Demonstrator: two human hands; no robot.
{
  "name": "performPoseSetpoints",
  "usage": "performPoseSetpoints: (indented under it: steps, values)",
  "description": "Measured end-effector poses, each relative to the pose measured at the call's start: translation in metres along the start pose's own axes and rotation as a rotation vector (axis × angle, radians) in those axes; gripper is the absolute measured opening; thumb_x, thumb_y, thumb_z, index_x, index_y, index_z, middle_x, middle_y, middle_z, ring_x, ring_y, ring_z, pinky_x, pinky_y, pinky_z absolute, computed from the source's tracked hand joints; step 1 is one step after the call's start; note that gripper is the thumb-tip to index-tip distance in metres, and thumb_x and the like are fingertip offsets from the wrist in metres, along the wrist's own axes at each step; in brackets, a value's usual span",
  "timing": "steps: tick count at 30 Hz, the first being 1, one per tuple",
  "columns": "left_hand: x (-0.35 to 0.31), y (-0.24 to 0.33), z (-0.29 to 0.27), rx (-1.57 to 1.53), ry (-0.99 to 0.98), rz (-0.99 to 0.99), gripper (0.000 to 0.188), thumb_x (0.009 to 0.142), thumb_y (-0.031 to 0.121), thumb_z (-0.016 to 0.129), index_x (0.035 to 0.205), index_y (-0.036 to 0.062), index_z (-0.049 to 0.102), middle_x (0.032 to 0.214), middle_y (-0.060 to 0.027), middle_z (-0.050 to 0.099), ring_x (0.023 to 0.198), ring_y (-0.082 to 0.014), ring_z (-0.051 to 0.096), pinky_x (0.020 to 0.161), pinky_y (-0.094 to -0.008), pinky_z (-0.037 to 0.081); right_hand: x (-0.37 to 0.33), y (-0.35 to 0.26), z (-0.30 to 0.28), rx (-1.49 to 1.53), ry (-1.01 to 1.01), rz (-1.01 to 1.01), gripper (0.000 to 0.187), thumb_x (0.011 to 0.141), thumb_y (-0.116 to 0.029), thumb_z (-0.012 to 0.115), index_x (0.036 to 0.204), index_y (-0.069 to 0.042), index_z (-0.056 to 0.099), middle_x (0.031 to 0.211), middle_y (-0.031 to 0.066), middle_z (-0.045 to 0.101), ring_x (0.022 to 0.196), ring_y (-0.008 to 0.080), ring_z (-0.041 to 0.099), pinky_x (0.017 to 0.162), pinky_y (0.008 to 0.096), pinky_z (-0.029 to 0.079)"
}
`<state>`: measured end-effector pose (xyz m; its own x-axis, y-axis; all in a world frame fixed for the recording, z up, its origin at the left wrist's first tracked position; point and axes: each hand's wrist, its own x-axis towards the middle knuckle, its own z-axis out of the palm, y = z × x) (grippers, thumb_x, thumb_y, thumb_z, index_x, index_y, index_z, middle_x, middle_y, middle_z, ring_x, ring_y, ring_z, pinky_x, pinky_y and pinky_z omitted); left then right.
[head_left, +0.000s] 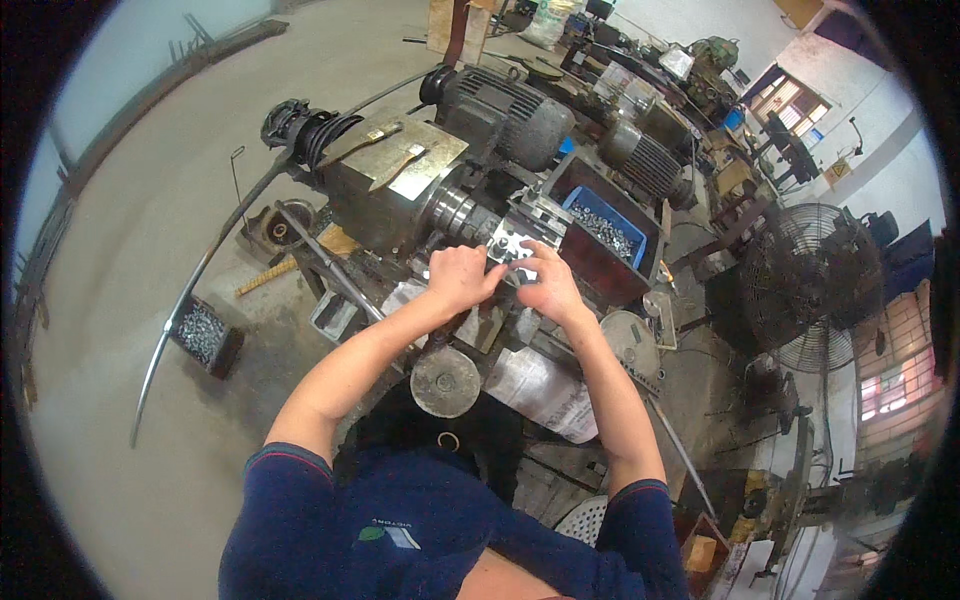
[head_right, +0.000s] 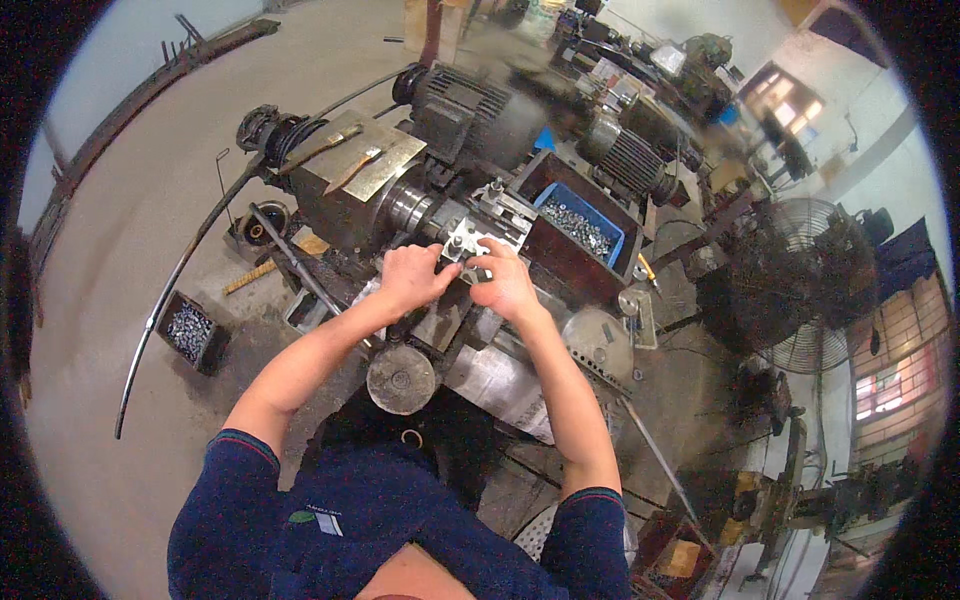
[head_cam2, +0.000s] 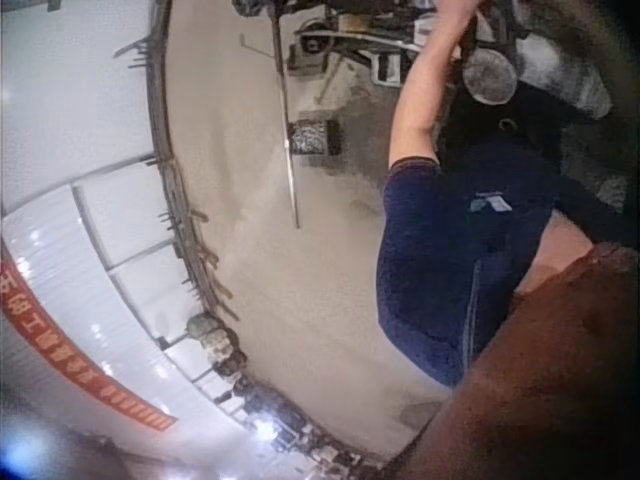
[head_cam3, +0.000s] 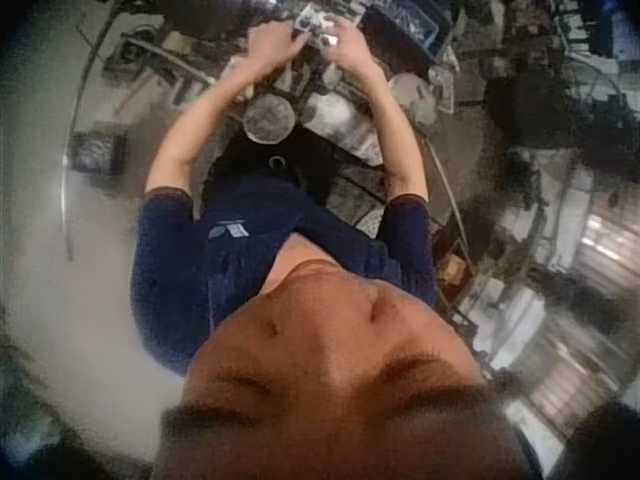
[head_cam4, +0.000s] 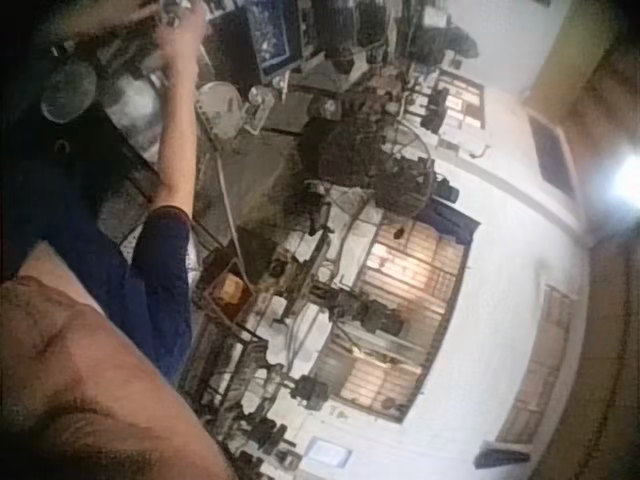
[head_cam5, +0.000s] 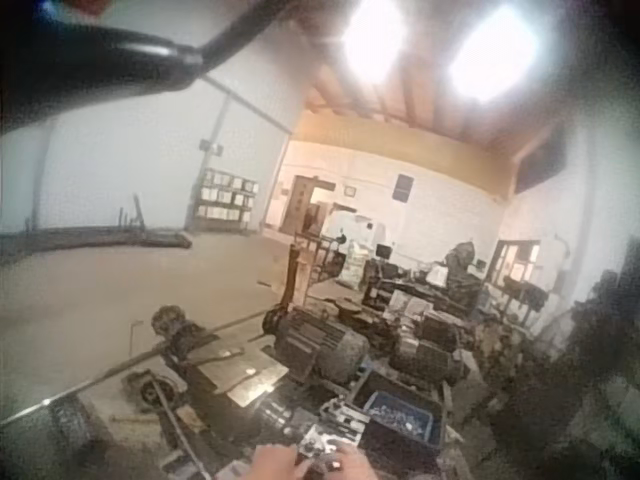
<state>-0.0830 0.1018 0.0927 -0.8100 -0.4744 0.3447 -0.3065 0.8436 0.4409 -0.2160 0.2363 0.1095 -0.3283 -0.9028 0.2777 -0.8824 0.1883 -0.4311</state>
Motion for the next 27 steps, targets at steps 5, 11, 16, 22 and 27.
performPoseSetpoints:
  steps: [5, 11, 16, 22, 27]
  values:
    - [0.020, 0.000, -0.014, -0.023, -0.024, 0.111, 0.037, 0.077, 0.042, 0.060, 0.096, 0.0097, 0.062, 0.067, -0.0154, 0.063, 0.066, -0.0339, 0.062, 0.057, -0.0449, 0.048, 0.004, 0.003, 0.004, 0.109, -0.027, 0.020, 0.041, 0.054, -0.014, 0.061, 0.095, -0.008, 0.067, 0.118, 0.0149, 0.055, 0.105, 0.0321, 0.054, 0.090, 0.0361, 0.044]
    - [0.039, -0.007, -0.016, 0.009, -0.134, 0.318, 0.025, 0.080, 0.030, 0.059, 0.096, 0.0112, 0.061, 0.072, -0.0158, 0.063, 0.070, -0.0352, 0.062, 0.062, -0.0454, 0.048, 0.009, 0.007, 0.009, 0.095, 0.030, -0.079, 0.042, 0.054, -0.013, 0.060, 0.096, -0.007, 0.066, 0.113, 0.0149, 0.058, 0.102, 0.0318, 0.055, 0.088, 0.0360, 0.044]
    - [0.035, -0.004, -0.002, 0.049, -0.110, 0.241, 0.021, 0.080, 0.027, 0.057, 0.090, 0.0087, 0.060, 0.069, -0.0160, 0.062, 0.068, -0.0352, 0.061, 0.060, -0.0466, 0.048, 0.008, 0.008, 0.009, 0.081, 0.043, -0.042, 0.045, 0.051, -0.016, 0.063, 0.095, -0.008, 0.066, 0.106, 0.0126, 0.060, 0.100, 0.0316, 0.055, 0.087, 0.0377, 0.044]
    - [0.036, -0.002, -0.006, 0.026, -0.068, 0.277, 0.022, 0.083, 0.026, 0.056, 0.092, 0.0061, 0.060, 0.066, -0.0177, 0.061, 0.063, -0.0349, 0.061, 0.056, -0.0457, 0.047, -0.016, 0.005, -0.017, 0.099, 0.094, -0.019, 0.042, 0.056, -0.015, 0.062, 0.097, -0.004, 0.064, 0.114, 0.0161, 0.057, 0.105, 0.0340, 0.053, 0.089, 0.0386, 0.044]
    - [0.034, 0.004, -0.015, 0.076, -0.071, 0.339, 0.028, 0.083, 0.028, 0.058, 0.103, 0.0082, 0.056, 0.061, -0.0166, 0.060, 0.059, -0.0338, 0.061, 0.051, -0.0436, 0.046, -0.090, 0.084, -0.078, -0.005, 0.192, 0.243, 0.042, 0.057, -0.016, 0.064, 0.097, -0.004, 0.066, 0.112, 0.0143, 0.059, 0.105, 0.0305, 0.055, 0.092, 0.0360, 0.043]
